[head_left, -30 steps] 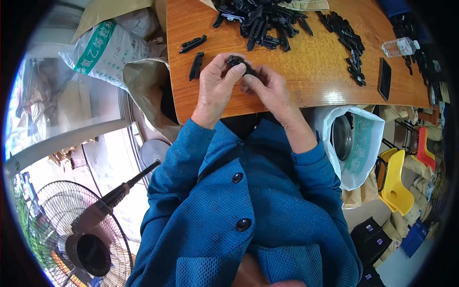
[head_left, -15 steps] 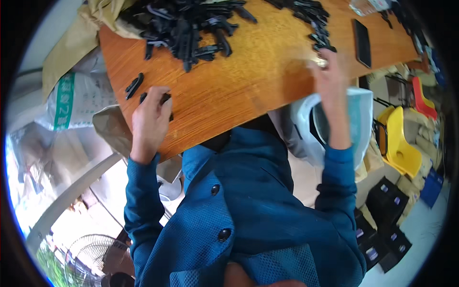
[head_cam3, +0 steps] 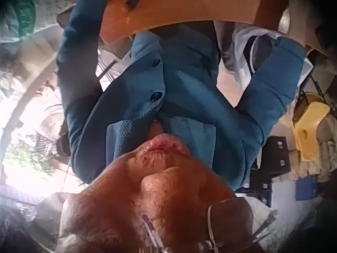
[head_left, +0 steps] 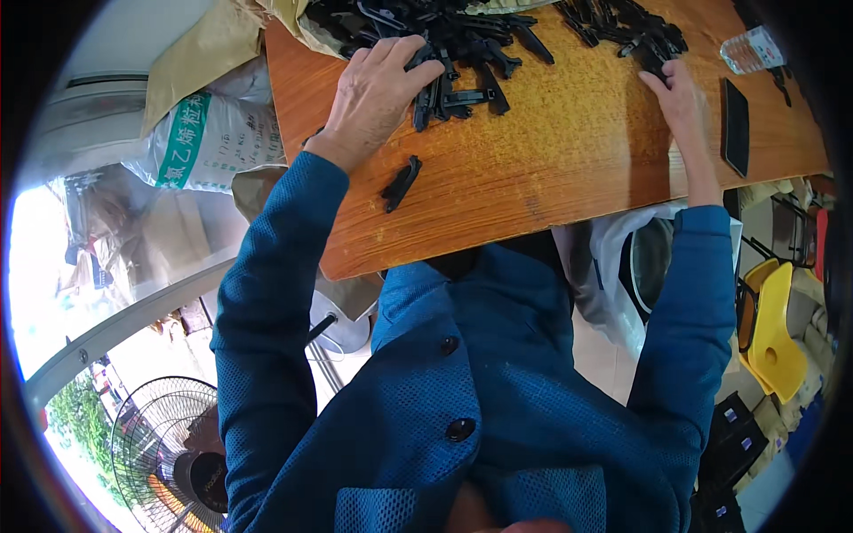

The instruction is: Joining small black plastic components by hand at a workbench.

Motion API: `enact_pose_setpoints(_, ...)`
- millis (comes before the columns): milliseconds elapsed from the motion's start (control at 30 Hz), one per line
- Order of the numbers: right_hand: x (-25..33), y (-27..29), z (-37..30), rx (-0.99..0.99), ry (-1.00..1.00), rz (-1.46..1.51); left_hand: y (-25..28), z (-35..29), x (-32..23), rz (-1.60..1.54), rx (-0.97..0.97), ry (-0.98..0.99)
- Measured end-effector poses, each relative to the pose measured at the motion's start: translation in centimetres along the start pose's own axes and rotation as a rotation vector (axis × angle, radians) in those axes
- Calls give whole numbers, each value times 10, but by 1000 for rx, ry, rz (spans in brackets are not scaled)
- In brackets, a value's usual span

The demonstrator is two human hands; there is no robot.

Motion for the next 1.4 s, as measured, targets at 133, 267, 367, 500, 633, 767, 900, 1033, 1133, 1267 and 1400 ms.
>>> enact_pose_setpoints(133, -6, -14, -12, -13, -4, 240, 1, 9, -13, -54, 36, -75)
enact_pose_setpoints(267, 0, -25, -5, 193, -32, 185, -7, 3, -24, -70, 35, -184)
enact_pose_setpoints(367, 14, -10, -15, 157, 14, 117, -14, 0, -30, -118, 192, -120)
enact_pose_setpoints(500, 32, 5, -25, 157, 43, -39, -10, -10, -35, -98, 233, -5)
enact_pose_setpoints(633, 16, 5, -31, 51, -150, 401, 15, -27, -25, -494, -215, 307)
enact_pose_setpoints(767, 111, 64, -68, -44, -69, 830, 13, -61, -42, -1185, -322, 663)
enact_pose_setpoints(900, 223, 148, -133, -150, 197, 806, 16, -91, -76, -1752, -440, 728)
enact_pose_setpoints(1033, 272, 171, -169, -265, 346, 708, 24, -109, -93, -1779, -531, 711)
enact_pose_setpoints(1133, 287, 170, -184, -383, 395, 638, 28, -115, -99, -1729, -513, 606)
enact_pose_setpoints(1267, 296, 168, -194, -389, 406, 626, 29, -130, -98, -1688, -550, 652)
enact_pose_setpoints(1400, 283, 153, -191, -122, 247, 854, 27, -144, -94, -1721, -464, 673)
Point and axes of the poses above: each hand's wrist, its own z-axis towards the middle knuckle, its own y-axis out of the back of the hand, x = y × z, the point moved 6 cm from there along z, towards the middle knuckle, and after that the axes turned 15 degrees about -z, right-handed, at the moved point
